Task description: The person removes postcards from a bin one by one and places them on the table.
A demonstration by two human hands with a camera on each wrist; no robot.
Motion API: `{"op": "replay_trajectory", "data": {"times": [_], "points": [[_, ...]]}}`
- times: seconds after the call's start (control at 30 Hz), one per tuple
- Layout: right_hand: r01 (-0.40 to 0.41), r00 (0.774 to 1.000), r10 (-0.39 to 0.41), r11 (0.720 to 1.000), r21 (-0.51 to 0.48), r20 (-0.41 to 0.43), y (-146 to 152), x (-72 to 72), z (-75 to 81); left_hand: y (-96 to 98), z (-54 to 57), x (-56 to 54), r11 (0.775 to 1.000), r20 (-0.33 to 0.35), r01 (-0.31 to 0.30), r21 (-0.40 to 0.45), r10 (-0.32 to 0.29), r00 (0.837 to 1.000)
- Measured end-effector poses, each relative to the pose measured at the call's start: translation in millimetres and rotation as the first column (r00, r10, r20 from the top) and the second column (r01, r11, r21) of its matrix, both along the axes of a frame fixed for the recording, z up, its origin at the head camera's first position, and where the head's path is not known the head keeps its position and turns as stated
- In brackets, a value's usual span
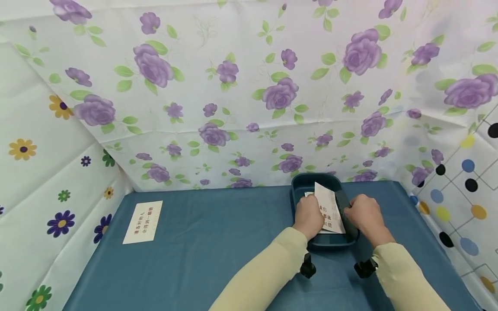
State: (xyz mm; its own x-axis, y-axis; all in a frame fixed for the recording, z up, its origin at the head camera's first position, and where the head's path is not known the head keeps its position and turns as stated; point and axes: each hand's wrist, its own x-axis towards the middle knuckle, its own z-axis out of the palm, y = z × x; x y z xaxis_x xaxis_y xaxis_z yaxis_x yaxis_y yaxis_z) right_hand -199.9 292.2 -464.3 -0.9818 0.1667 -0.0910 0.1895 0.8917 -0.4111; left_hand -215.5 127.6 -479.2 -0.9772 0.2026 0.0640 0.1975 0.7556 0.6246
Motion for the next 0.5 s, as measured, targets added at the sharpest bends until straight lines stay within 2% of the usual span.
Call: {"op": "replay_trajectory", "data": {"times": [0.3, 0.5], "points": [[-0.006, 1.0, 0.006, 1.0, 0.002, 0.0, -1.8, 1.1, -0.4, -5.0, 3.3, 3.1, 0.986, 0.034, -0.061, 0.155, 0.057, 0.998], [-0.01, 1.0, 0.01, 1.0, 0.016, -0.012, -1.7, -0.1, 0.2, -10.6, 5.7, 1.6, 0.98, -0.014, -0.065, 0.189, 0.069, 0.998]]}}
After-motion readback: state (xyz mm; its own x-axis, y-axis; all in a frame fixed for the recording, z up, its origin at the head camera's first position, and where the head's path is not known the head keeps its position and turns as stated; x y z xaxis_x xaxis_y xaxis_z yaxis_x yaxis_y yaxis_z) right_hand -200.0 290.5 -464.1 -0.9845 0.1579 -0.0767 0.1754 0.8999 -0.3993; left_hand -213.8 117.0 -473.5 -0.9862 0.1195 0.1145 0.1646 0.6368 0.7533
